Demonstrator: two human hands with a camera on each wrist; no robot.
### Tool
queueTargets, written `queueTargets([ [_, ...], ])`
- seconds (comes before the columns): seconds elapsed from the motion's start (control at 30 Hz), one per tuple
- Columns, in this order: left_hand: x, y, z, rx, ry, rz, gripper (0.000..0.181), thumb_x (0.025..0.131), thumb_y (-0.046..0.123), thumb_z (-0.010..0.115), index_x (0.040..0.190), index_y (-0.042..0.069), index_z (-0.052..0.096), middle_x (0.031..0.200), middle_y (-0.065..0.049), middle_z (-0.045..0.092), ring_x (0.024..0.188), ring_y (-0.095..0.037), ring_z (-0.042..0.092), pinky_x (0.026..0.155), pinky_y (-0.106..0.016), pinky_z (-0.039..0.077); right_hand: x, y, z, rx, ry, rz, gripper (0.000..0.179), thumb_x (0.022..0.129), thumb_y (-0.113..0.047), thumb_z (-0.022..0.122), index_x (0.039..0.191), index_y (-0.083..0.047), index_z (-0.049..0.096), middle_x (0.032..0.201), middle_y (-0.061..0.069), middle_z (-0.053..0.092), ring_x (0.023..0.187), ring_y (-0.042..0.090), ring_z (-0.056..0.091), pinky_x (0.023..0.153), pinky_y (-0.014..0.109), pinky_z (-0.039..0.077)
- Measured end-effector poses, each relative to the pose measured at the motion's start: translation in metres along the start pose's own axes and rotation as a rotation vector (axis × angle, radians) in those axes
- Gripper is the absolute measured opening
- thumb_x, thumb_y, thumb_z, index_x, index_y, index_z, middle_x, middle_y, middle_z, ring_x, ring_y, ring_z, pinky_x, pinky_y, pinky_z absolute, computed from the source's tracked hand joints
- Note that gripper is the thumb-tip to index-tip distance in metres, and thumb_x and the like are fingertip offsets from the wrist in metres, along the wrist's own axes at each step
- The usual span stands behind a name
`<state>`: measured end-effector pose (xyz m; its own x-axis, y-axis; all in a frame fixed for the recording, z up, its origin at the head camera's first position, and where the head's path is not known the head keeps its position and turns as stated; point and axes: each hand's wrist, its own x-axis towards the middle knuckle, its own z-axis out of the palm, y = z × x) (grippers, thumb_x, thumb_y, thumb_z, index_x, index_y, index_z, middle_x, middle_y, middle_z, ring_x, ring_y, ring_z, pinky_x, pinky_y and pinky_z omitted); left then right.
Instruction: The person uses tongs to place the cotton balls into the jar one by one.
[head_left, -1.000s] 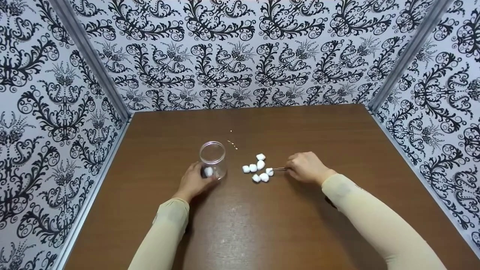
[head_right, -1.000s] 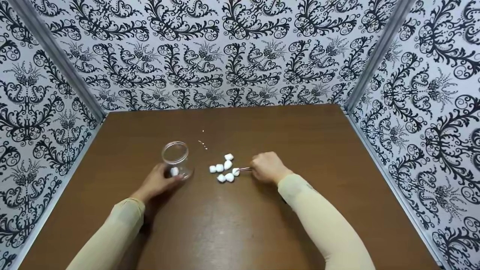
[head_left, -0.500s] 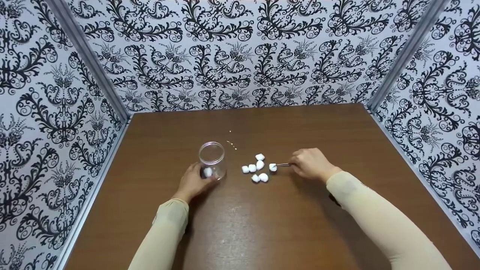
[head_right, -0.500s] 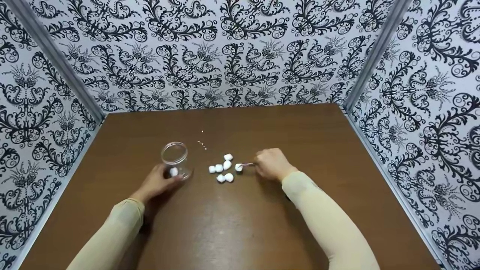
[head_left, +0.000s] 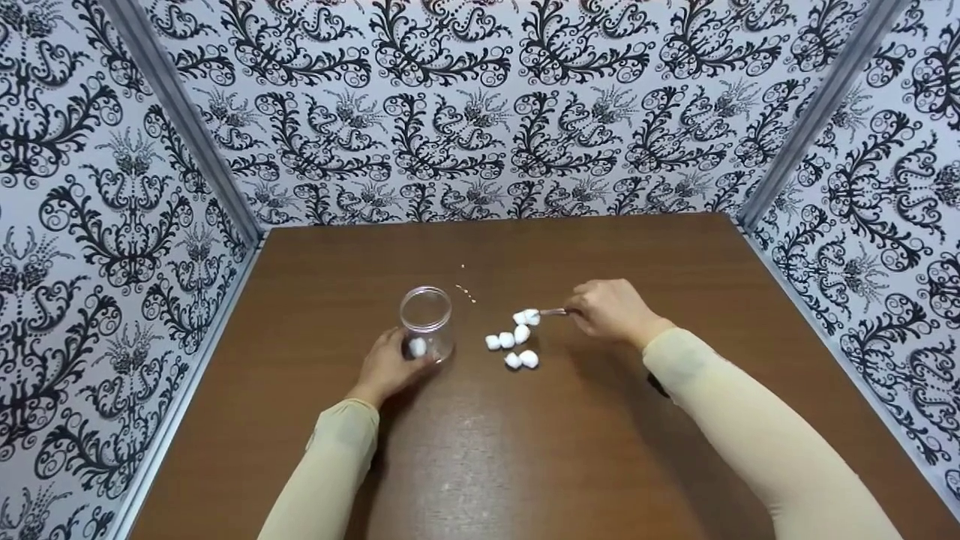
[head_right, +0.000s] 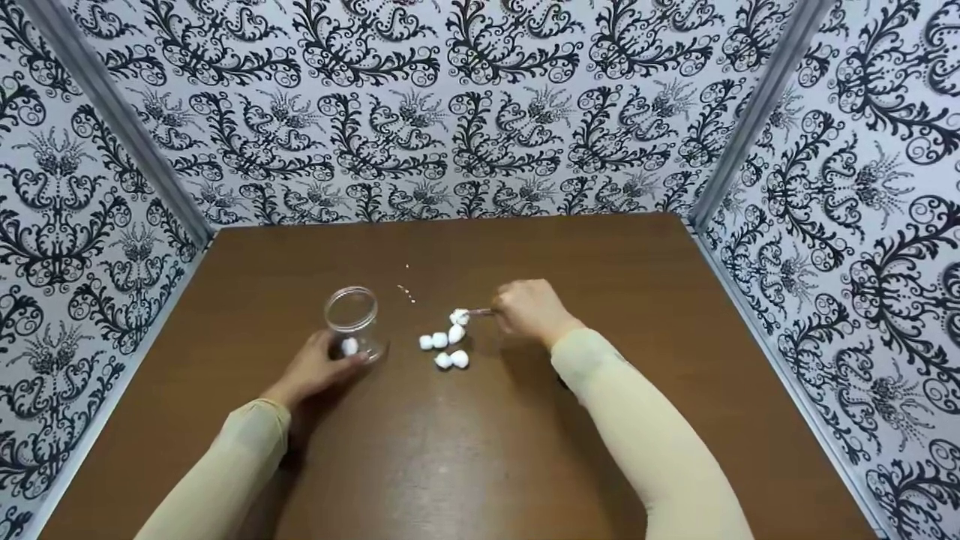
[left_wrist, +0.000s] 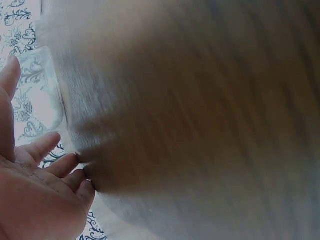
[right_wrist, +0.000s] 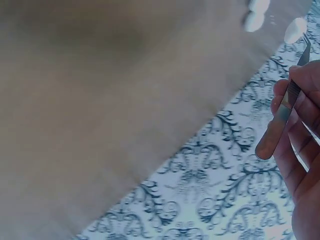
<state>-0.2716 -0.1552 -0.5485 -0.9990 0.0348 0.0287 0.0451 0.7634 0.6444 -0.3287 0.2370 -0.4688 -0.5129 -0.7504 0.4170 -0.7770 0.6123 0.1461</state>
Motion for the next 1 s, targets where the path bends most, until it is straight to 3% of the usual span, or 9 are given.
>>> queueTargets([
  [0.53,0.001,-0.002,-0.001,0.005,0.031,0.033,0.07,0.084,0.036,0.078,0.139,0.0,0.054,0.141,-0.022,0.05,0.131,-0.038,0.046,0.107,-0.052,0.035,0.095,-0.04,-0.02,0.009,0.077,-0.074,0.008,0.085,-0.016,0.07,0.088,-0.014,0.078,0.077,-0.001,0.065,0.066,0.02,0.061,0.053,0.038,0.051],
  [0.73,0.0,-0.001,-0.001,0.025,0.0,0.015,0.073,0.085,0.043,0.076,0.14,0.002,0.053,0.146,-0.026,0.044,0.135,-0.042,0.04,0.109,-0.055,0.032,0.113,-0.055,-0.01,0.037,0.096,-0.081,0.01,0.084,-0.015,0.071,0.091,-0.014,0.079,0.079,-0.002,0.066,0.066,0.018,0.062,0.052,0.037,0.051],
  [1.0,0.0,-0.002,0.002,0.024,0.013,0.013,0.072,0.085,0.045,0.077,0.14,0.005,0.054,0.144,-0.023,0.047,0.132,-0.04,0.044,0.107,-0.054,0.034,0.124,-0.071,0.003,0.041,0.088,-0.104,0.006,0.084,-0.015,0.072,0.086,-0.014,0.077,0.075,-0.003,0.065,0.064,0.019,0.061,0.051,0.037,0.051],
])
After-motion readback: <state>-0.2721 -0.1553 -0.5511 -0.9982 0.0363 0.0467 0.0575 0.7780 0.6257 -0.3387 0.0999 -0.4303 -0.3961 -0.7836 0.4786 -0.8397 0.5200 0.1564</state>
